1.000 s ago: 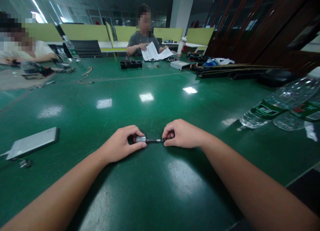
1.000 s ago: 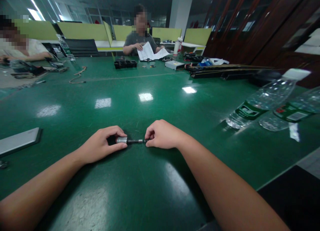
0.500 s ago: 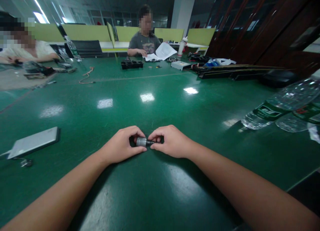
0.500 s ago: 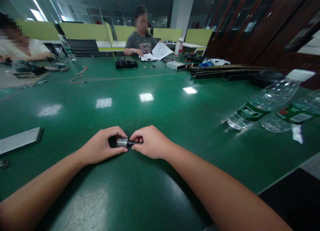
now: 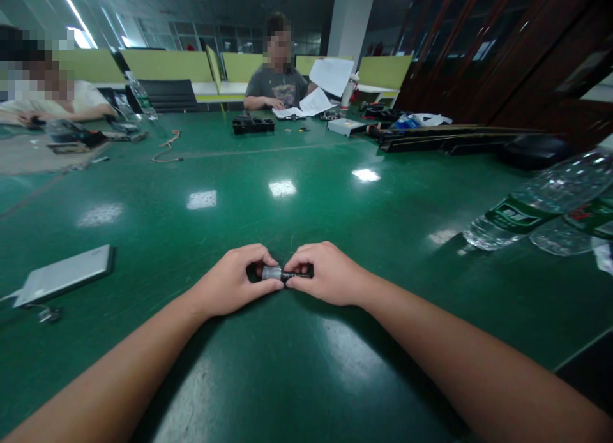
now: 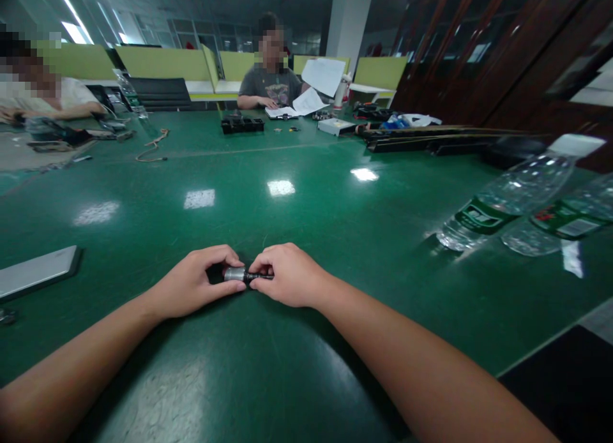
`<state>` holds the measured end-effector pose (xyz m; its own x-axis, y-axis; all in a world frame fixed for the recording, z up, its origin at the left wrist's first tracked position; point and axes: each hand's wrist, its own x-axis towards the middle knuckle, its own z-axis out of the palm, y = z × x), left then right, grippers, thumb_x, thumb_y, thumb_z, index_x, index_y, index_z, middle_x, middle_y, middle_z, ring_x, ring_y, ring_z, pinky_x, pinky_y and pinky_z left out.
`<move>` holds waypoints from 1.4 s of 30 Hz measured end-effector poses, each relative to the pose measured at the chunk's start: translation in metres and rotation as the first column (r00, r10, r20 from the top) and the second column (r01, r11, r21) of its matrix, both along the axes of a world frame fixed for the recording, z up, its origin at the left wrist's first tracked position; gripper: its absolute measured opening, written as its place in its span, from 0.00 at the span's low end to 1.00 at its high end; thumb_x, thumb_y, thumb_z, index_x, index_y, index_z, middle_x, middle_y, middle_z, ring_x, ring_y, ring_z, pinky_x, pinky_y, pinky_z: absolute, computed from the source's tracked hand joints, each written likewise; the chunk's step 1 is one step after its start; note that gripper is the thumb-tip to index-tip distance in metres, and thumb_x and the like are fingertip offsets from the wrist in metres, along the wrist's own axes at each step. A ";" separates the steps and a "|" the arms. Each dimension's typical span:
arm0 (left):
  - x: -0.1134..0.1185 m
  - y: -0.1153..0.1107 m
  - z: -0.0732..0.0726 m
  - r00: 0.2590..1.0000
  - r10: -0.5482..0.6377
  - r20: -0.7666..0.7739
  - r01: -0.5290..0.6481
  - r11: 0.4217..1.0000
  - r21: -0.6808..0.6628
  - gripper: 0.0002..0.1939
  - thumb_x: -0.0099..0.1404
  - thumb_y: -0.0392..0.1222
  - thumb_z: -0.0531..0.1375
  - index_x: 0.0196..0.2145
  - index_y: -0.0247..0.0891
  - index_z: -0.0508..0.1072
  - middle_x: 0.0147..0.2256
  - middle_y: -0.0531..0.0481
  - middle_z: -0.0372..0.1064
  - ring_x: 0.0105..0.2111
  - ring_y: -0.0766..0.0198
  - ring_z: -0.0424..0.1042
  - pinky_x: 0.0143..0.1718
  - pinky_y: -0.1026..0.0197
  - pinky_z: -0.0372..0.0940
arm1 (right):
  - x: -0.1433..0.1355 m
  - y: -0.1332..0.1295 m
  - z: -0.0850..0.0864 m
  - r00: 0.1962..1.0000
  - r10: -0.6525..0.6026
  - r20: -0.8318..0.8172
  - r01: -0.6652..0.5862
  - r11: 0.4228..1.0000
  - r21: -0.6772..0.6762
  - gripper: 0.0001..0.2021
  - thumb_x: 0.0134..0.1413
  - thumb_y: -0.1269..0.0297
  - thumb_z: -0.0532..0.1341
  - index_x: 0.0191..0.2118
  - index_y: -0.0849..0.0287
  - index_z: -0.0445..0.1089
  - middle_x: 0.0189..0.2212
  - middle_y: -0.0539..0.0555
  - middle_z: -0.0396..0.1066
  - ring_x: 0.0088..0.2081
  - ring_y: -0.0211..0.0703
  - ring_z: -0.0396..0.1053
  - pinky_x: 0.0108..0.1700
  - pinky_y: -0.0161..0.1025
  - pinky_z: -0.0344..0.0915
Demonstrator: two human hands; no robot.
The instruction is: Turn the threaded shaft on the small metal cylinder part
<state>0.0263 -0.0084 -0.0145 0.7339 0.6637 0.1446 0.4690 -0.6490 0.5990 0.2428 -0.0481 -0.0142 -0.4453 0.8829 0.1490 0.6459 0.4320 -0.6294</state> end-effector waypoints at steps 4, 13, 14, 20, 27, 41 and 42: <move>0.000 0.000 0.001 1.000 0.006 -0.002 -0.006 1.000 -0.004 0.12 0.63 0.49 0.64 0.37 0.37 0.72 0.34 0.51 0.71 0.34 0.62 0.70 0.37 0.61 0.63 | 0.002 0.000 0.001 1.000 0.006 0.009 -0.006 1.000 -0.002 0.07 0.50 0.70 0.66 0.37 0.61 0.79 0.28 0.51 0.74 0.30 0.35 0.68 0.34 0.32 0.61; 0.000 0.000 0.000 1.000 0.014 -0.012 -0.014 1.000 -0.003 0.12 0.62 0.49 0.64 0.36 0.37 0.73 0.34 0.50 0.71 0.34 0.61 0.70 0.37 0.61 0.63 | 0.006 0.001 0.003 0.999 0.018 0.040 -0.017 1.000 -0.020 0.06 0.49 0.70 0.67 0.36 0.61 0.79 0.28 0.51 0.73 0.29 0.35 0.67 0.33 0.32 0.60; 0.000 0.000 0.000 1.000 0.014 -0.012 -0.014 1.000 -0.002 0.12 0.62 0.49 0.64 0.36 0.37 0.73 0.34 0.50 0.71 0.34 0.61 0.70 0.37 0.61 0.63 | 0.006 0.001 0.003 0.999 0.018 0.043 -0.017 1.000 -0.022 0.06 0.49 0.70 0.67 0.36 0.61 0.79 0.28 0.51 0.73 0.29 0.35 0.67 0.33 0.32 0.60; 0.000 0.000 0.000 1.000 0.019 -0.006 -0.018 1.000 0.007 0.13 0.62 0.50 0.64 0.37 0.38 0.73 0.35 0.50 0.72 0.34 0.61 0.71 0.37 0.60 0.64 | 0.008 0.002 0.005 0.998 0.022 0.053 -0.021 1.000 -0.018 0.06 0.49 0.70 0.67 0.36 0.61 0.79 0.28 0.51 0.73 0.30 0.35 0.67 0.33 0.32 0.59; -0.001 -0.001 0.000 1.000 0.007 0.002 -0.007 1.000 0.005 0.13 0.62 0.50 0.64 0.37 0.38 0.73 0.34 0.50 0.72 0.34 0.61 0.71 0.38 0.60 0.64 | 0.013 0.001 0.006 0.997 0.041 0.072 -0.038 0.998 -0.044 0.06 0.49 0.69 0.67 0.36 0.60 0.78 0.29 0.51 0.73 0.30 0.35 0.67 0.33 0.32 0.59; -0.001 -0.001 0.001 1.000 0.017 -0.010 -0.017 1.000 0.005 0.13 0.62 0.50 0.64 0.37 0.37 0.73 0.34 0.49 0.72 0.34 0.60 0.71 0.38 0.60 0.64 | 0.018 0.001 0.008 0.996 0.035 0.083 -0.028 0.996 -0.080 0.06 0.49 0.69 0.67 0.36 0.61 0.78 0.29 0.51 0.74 0.30 0.36 0.68 0.33 0.33 0.60; -0.001 -0.001 0.001 1.000 0.019 -0.010 -0.019 1.000 0.002 0.13 0.62 0.50 0.64 0.37 0.37 0.73 0.34 0.49 0.72 0.34 0.60 0.71 0.38 0.60 0.65 | 0.018 0.001 0.008 0.996 0.035 0.085 -0.028 0.996 -0.082 0.06 0.49 0.69 0.67 0.36 0.61 0.78 0.29 0.51 0.73 0.30 0.36 0.68 0.34 0.33 0.60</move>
